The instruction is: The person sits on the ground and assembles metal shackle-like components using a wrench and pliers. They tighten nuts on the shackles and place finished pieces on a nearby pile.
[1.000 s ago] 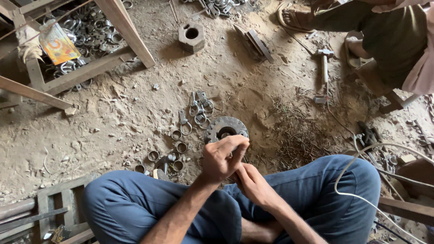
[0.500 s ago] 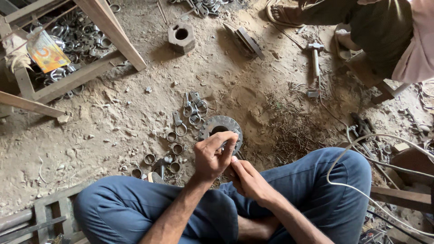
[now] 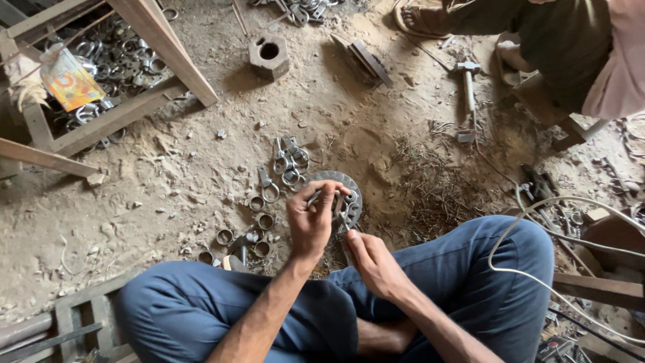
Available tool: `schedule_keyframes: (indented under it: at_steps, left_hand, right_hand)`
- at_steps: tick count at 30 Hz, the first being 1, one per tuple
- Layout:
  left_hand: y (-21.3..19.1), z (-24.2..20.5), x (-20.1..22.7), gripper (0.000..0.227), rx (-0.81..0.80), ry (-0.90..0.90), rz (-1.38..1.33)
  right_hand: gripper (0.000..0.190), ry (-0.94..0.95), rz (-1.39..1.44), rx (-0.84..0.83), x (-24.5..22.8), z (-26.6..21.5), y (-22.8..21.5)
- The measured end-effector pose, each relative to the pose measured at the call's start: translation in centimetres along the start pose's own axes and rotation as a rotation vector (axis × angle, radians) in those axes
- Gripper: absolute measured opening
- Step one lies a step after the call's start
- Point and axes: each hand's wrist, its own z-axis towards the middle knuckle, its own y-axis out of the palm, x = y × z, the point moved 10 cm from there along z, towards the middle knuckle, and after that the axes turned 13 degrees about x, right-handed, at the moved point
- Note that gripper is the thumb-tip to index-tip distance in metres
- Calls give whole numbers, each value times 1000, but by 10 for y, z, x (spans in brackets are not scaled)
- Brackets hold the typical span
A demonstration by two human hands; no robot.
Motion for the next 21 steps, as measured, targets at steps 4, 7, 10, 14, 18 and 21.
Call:
schedule_keyframes:
  at_steps: [4, 7, 10, 14, 18, 21]
  left_hand:
    - [-9, -3, -23, 31, 107, -338, -170]
    - [-10, -21, -52, 33, 185, -842, -393]
    - [8, -37, -48, 37, -77, -1083, -473]
    - [0, -32, -53, 32, 5, -1124, -415]
    - [-30, -8, -42, 36, 255, -931, -386]
    - [-37, 16, 4, 32, 197, -388, -196]
  right_hand:
    - [41, -264, -240, 102, -32, -10, -13]
    - [27, -478, -378, 100, -57, -20, -13]
    - [18, -689, -510, 37, -77, -27, -18]
    - [18, -695, -531, 32, -78, -19, -19]
    - [26, -606, -485, 23, -66, -8, -12]
    - [44, -369, -206, 7, -41, 4, -11]
